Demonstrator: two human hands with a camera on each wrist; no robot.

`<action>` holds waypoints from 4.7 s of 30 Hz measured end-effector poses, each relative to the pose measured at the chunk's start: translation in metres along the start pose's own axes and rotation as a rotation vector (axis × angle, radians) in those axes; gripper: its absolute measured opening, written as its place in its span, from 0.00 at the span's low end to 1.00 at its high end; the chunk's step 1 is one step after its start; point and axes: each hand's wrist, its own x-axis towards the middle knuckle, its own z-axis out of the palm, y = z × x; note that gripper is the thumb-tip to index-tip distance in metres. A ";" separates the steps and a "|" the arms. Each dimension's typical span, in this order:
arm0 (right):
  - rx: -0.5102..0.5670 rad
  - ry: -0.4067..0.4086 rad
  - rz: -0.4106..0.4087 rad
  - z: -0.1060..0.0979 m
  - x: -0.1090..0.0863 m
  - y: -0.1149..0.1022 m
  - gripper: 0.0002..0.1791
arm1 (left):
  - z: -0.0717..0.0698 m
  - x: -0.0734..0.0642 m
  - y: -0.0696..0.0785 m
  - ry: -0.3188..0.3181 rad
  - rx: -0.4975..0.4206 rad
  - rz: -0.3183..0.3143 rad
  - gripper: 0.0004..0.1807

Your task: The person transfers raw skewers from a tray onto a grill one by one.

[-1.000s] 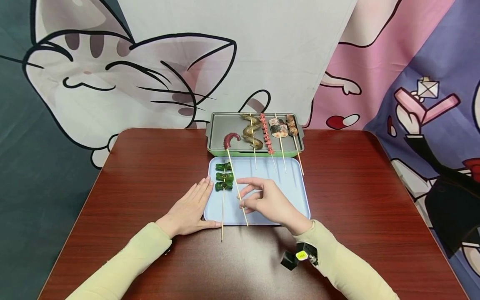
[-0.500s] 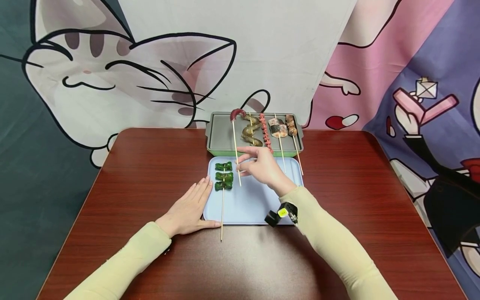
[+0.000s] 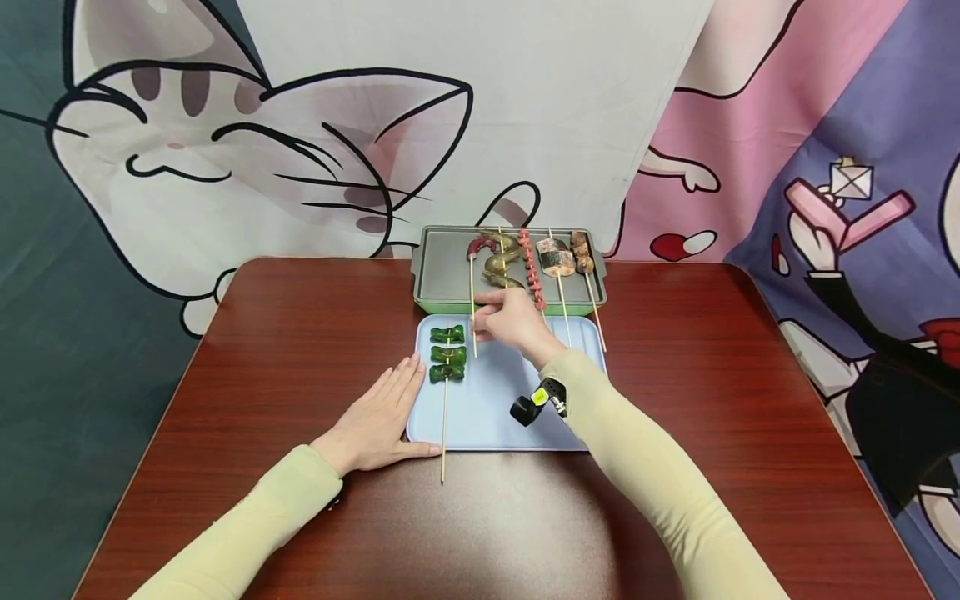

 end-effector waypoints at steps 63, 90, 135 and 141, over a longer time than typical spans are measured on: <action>0.196 -0.250 0.097 0.055 -0.064 0.088 0.26 | 0.004 -0.001 -0.003 -0.008 0.006 -0.007 0.66; 0.313 -0.290 0.080 0.041 -0.087 0.089 0.28 | 0.000 0.001 0.000 0.015 -0.004 0.002 0.66; 0.234 -0.291 -0.177 0.042 -0.111 0.045 0.28 | 0.004 -0.001 -0.004 0.048 0.029 0.030 0.65; 0.211 -0.252 -0.227 0.035 -0.098 0.021 0.28 | -0.002 -0.001 0.000 0.042 0.002 0.019 0.65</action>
